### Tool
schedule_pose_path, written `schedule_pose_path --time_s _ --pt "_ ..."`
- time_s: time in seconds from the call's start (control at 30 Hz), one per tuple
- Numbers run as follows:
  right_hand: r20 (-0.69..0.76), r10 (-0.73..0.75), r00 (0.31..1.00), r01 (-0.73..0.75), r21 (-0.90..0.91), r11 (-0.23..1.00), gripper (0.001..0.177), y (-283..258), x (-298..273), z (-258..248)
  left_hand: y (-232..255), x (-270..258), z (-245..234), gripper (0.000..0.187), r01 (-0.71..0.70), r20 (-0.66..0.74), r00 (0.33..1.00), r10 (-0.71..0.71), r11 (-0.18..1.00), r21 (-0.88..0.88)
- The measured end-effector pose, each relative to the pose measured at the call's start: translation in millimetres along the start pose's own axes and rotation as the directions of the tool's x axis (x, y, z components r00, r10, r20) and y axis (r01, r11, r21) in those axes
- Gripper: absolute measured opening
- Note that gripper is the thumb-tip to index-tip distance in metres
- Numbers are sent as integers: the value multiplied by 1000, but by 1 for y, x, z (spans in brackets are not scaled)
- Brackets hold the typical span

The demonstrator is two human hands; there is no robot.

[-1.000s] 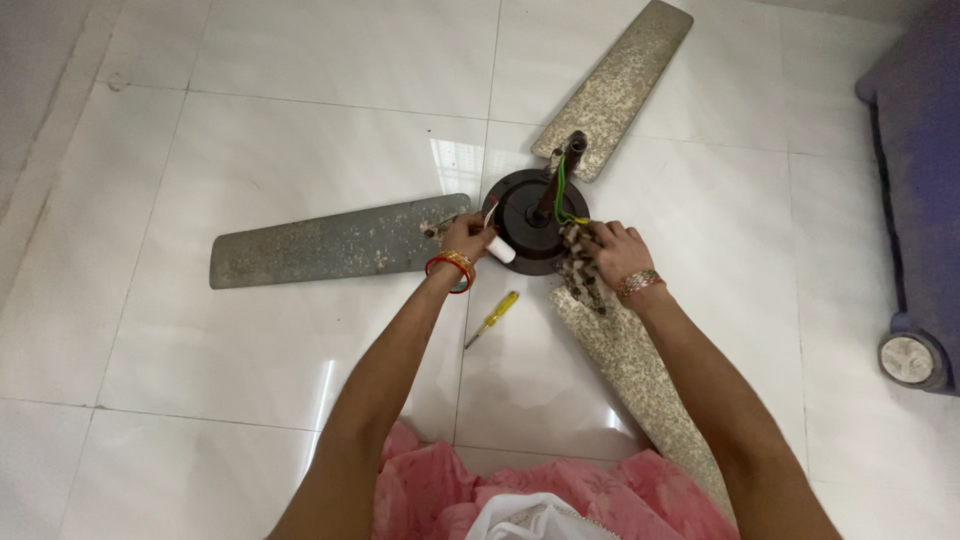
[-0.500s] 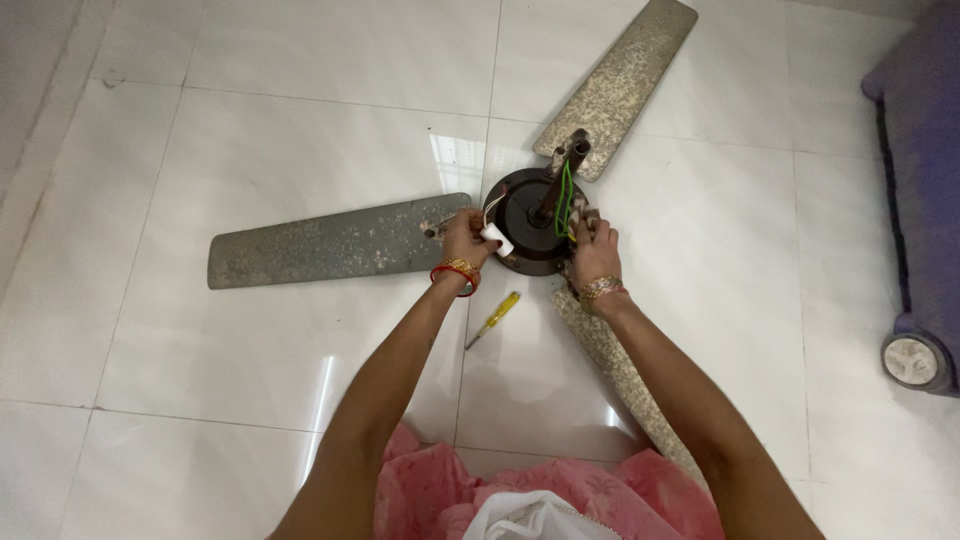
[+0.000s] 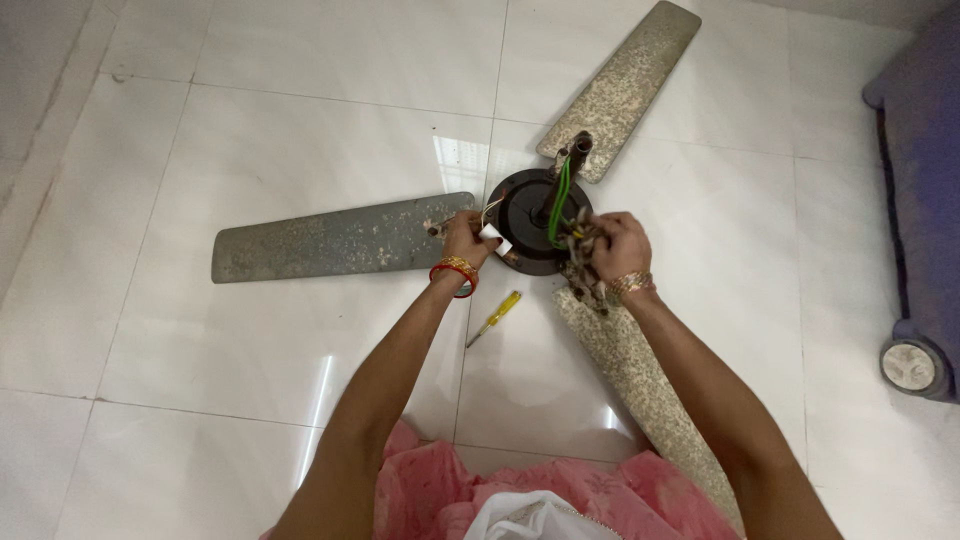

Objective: The person works on the central hub of a ceiling fan lying on the floor, using a screwdriver to adjust internal components and a cloth to wipe the motor housing and wires.

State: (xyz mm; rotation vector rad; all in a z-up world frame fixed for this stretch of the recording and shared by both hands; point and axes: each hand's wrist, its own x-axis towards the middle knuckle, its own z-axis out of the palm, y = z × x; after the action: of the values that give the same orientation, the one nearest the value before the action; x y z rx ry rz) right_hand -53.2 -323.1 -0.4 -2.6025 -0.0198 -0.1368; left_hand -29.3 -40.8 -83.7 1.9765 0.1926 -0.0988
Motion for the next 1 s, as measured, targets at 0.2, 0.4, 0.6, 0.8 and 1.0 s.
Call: schedule_pose_path --time_s 0.2,0.4,0.6,0.8,1.0 --pt "-98 167 981 -116 392 913 46 3 28 28 1 -4 1 70 -44 -32 998 46 997 66" --pt "52 -339 939 338 34 941 54 -13 -12 47 21 -14 -1 78 -67 -53 995 86 956 286" --pt "198 -409 891 406 54 912 53 -22 -23 27 57 -23 4 98 -59 44 998 45 897 438" --pt "540 -454 709 376 254 891 46 -15 -24 0 58 -24 9 111 -73 90 995 40 914 398" --pt "-54 51 997 -32 315 948 30 -7 5 -19 44 -20 11 111 -94 63 995 75 918 385"
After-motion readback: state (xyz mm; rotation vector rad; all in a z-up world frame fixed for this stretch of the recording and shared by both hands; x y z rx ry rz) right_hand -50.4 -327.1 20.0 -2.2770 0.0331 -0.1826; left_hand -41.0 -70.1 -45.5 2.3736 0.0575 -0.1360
